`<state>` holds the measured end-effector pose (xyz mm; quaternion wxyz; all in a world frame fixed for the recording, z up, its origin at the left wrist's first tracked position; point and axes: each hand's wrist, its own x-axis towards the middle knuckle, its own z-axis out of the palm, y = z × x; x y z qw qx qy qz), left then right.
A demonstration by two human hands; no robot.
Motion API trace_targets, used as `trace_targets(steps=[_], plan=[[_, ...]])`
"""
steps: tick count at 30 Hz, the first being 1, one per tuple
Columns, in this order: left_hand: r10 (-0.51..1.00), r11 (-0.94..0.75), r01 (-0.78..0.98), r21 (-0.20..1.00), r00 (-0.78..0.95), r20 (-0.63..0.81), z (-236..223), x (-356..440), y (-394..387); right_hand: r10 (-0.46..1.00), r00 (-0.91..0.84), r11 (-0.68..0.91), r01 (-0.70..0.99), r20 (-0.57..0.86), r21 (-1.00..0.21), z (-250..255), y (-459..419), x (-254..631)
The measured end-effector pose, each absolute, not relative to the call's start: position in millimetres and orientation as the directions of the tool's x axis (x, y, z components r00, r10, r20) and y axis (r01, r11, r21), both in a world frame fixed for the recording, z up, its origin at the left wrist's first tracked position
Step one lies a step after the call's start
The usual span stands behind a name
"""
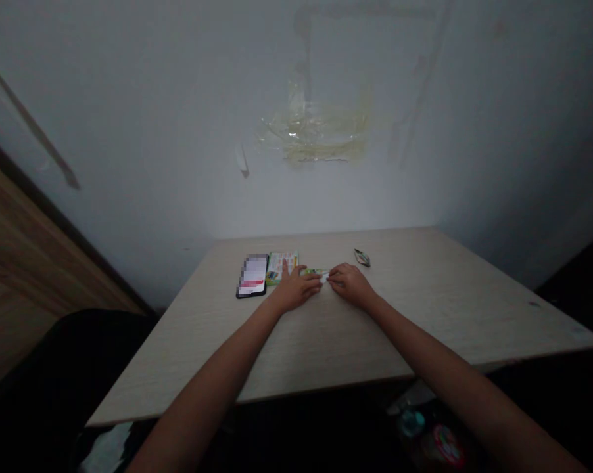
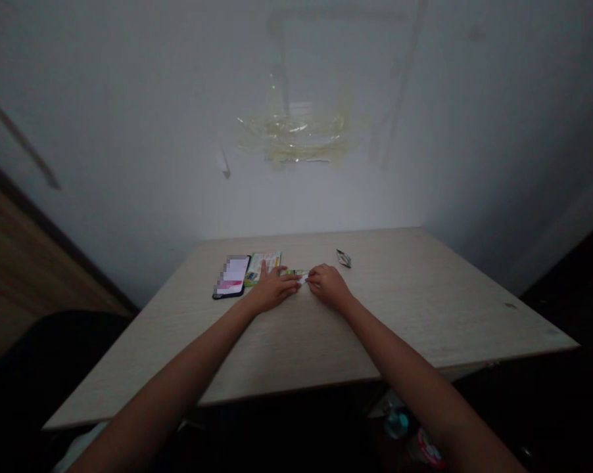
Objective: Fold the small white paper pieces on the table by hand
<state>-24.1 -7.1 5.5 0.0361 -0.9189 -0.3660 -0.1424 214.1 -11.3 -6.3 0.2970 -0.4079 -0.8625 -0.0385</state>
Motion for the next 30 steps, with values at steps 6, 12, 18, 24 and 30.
trace_targets(steps=[6,12,18,24,30], plan=[[0.667,-0.728,0.684,0.052,0.688,0.285,5.5,-23.8,-7.2,0.701,-0.523,0.637,0.765,0.485,-0.096,-2.6,-15.7,209.4],[0.677,-0.722,0.689,0.066,0.684,0.272,5.6,-23.5,-7.6,0.707,-0.54,0.645,0.757,0.457,-0.103,1.7,-18.8,206.0],[0.731,-0.675,0.723,0.146,0.627,0.27,6.3,-22.1,-8.3,0.716,-0.533,0.652,0.742,0.452,-0.159,2.0,-19.6,207.9],[0.737,-0.666,0.734,0.133,0.62,0.269,6.3,-22.4,-8.5,0.73,-0.529,0.637,0.755,0.433,-0.152,2.8,-21.0,206.8],[0.707,-0.683,0.727,0.062,0.638,0.305,7.7,-19.3,-9.4,0.778,-0.479,0.558,0.825,0.406,-0.096,4.8,-23.6,203.4]])
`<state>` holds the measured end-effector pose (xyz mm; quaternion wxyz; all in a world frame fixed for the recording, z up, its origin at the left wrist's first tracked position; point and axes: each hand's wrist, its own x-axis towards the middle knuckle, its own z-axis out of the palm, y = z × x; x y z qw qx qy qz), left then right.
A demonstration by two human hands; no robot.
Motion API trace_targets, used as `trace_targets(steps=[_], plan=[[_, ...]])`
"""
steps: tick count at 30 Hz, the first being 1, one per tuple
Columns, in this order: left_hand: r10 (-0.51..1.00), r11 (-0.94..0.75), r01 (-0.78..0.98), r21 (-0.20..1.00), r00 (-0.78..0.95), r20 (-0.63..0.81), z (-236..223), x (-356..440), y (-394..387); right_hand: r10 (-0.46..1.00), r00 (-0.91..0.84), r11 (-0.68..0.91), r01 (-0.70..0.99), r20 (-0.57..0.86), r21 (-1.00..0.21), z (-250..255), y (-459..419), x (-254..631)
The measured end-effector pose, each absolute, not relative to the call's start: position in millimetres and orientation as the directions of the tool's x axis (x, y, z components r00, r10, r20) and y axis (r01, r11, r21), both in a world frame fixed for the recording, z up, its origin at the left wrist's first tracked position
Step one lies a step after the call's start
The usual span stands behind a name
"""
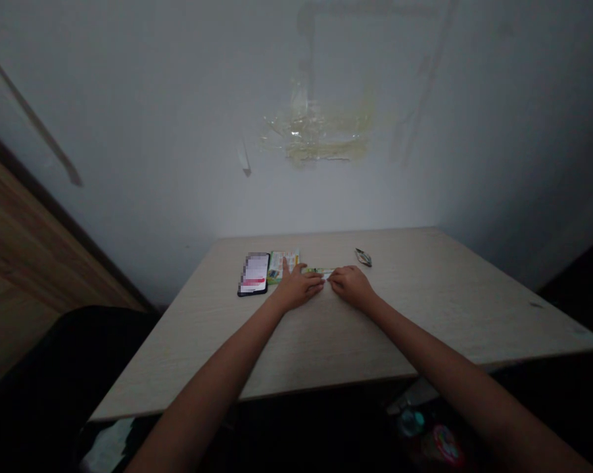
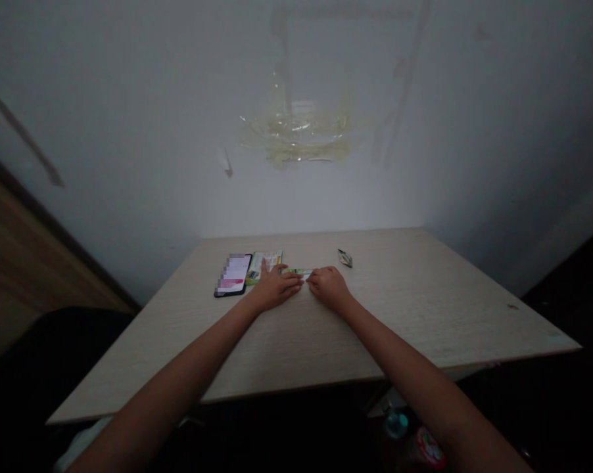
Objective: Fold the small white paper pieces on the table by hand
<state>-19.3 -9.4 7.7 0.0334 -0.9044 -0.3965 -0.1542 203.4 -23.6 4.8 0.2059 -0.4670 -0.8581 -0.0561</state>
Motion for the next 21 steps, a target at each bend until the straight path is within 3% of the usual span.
trace_targets(steps=[21], plan=[[0.708,-0.684,0.726,0.068,0.639,0.299,9.1,-20.6,-11.5,0.843,-0.302,0.375,0.923,0.445,-0.084,3.7,-20.3,205.1]])
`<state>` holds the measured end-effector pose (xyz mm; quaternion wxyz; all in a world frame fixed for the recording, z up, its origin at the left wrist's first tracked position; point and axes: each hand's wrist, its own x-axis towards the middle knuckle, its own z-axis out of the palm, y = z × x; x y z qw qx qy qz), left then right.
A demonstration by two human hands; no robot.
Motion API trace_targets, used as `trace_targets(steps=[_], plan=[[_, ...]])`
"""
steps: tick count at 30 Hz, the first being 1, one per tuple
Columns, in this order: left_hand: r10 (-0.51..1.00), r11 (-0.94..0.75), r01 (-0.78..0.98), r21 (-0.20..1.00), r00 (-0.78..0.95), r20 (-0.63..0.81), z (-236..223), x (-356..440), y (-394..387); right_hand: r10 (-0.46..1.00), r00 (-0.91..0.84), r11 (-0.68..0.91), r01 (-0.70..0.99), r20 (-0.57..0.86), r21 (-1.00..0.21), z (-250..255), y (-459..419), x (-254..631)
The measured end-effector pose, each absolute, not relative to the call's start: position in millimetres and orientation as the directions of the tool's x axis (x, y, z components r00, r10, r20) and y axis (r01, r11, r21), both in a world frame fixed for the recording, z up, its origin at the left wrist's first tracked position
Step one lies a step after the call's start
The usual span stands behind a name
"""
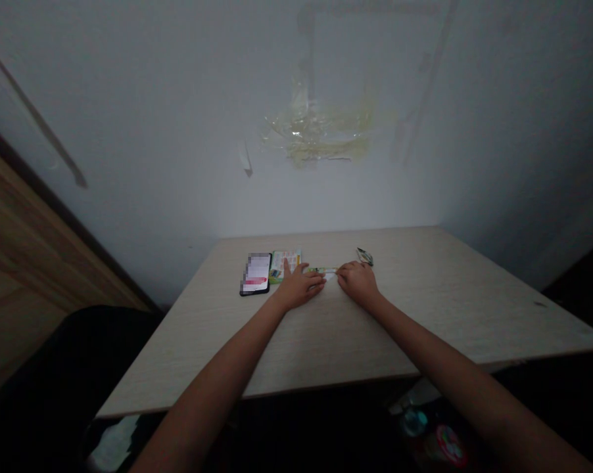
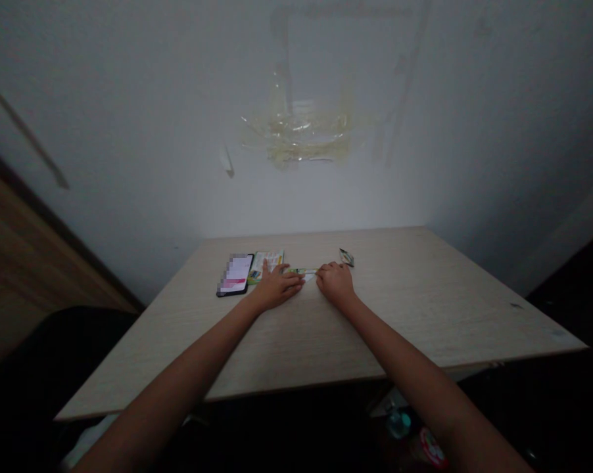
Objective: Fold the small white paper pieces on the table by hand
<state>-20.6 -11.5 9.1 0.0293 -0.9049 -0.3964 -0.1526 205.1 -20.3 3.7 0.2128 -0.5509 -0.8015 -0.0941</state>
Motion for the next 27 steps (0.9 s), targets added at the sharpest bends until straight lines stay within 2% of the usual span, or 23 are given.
trace_targets(steps=[11,27], plan=[[0.735,-0.667,0.732,0.139,0.614,0.288,10.4,-18.1,-17.1,0.837,-0.317,0.449,0.863,0.446,-0.23,0.2,-12.8,213.0],[0.746,-0.654,0.739,0.163,0.596,0.296,6.6,-17.0,-15.5,0.758,-0.479,0.608,0.764,0.444,-0.214,-2.1,-10.6,208.1]])
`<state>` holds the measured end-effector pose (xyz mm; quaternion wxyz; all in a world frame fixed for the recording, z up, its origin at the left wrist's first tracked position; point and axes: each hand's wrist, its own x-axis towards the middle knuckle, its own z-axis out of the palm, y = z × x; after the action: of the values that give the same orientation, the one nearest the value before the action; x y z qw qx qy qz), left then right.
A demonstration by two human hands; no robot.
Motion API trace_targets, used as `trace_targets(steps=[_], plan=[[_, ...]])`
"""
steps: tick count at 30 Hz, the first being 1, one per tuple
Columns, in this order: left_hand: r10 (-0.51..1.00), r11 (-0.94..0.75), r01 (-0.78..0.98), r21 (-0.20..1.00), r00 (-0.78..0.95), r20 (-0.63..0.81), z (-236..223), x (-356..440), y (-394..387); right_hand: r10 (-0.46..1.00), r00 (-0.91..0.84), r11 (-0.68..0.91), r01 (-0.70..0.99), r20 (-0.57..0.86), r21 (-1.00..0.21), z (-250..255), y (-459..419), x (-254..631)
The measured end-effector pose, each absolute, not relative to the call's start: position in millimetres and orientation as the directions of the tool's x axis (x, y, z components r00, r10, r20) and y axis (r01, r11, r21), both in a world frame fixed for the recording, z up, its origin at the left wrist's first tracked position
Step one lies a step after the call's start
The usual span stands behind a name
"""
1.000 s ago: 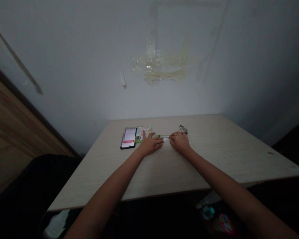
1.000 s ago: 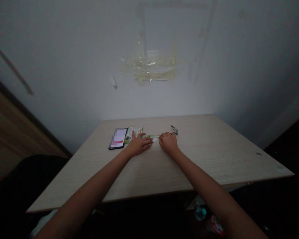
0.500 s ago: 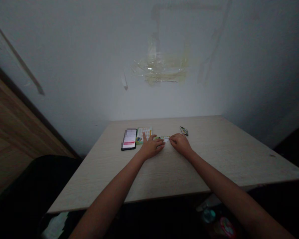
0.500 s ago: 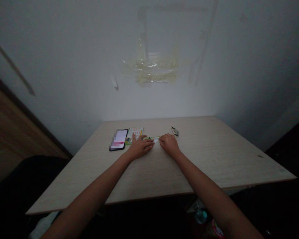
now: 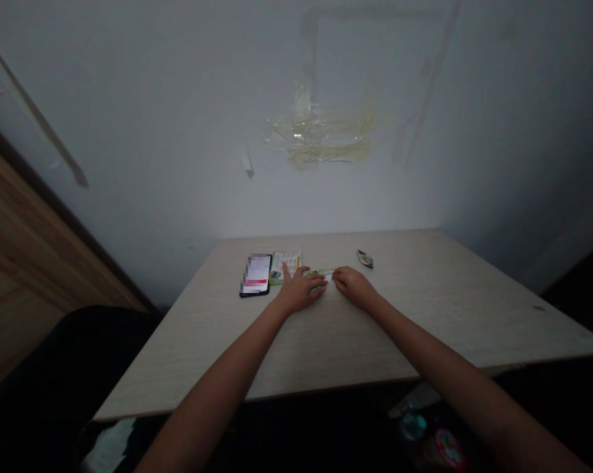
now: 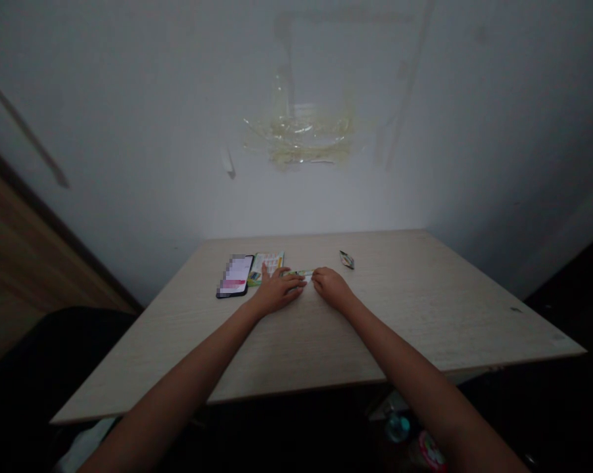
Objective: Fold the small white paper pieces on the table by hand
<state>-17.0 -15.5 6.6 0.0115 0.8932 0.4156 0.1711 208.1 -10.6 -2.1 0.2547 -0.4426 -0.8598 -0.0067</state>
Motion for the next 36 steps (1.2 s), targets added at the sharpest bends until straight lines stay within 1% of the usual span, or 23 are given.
trace_targets(steps=[6,10,20,30,36], plan=[[0.747,-0.657,0.73,0.187,0.596,0.294,8.1,-15.7,-17.5,0.711,-0.561,0.655,0.748,0.424,-0.11,4.4,-13.7,210.5],[0.768,-0.636,0.741,0.215,0.582,0.267,10.2,-15.6,-18.0,0.696,-0.598,0.672,0.737,0.398,-0.068,5.8,-16.6,211.7],[0.815,-0.579,0.764,0.283,0.539,0.214,8.9,-17.2,-9.8,0.731,-0.592,0.654,0.749,0.339,-0.104,5.9,-24.9,212.1],[0.806,-0.592,0.752,0.289,0.548,0.224,6.8,-20.0,-9.7,0.715,-0.595,0.668,0.737,0.367,-0.107,4.4,-29.7,213.4],[0.8,-0.599,0.756,0.264,0.553,0.23,5.7,-20.7,-9.9,0.694,-0.608,0.686,0.721,0.385,-0.096,3.4,-29.1,215.6]])
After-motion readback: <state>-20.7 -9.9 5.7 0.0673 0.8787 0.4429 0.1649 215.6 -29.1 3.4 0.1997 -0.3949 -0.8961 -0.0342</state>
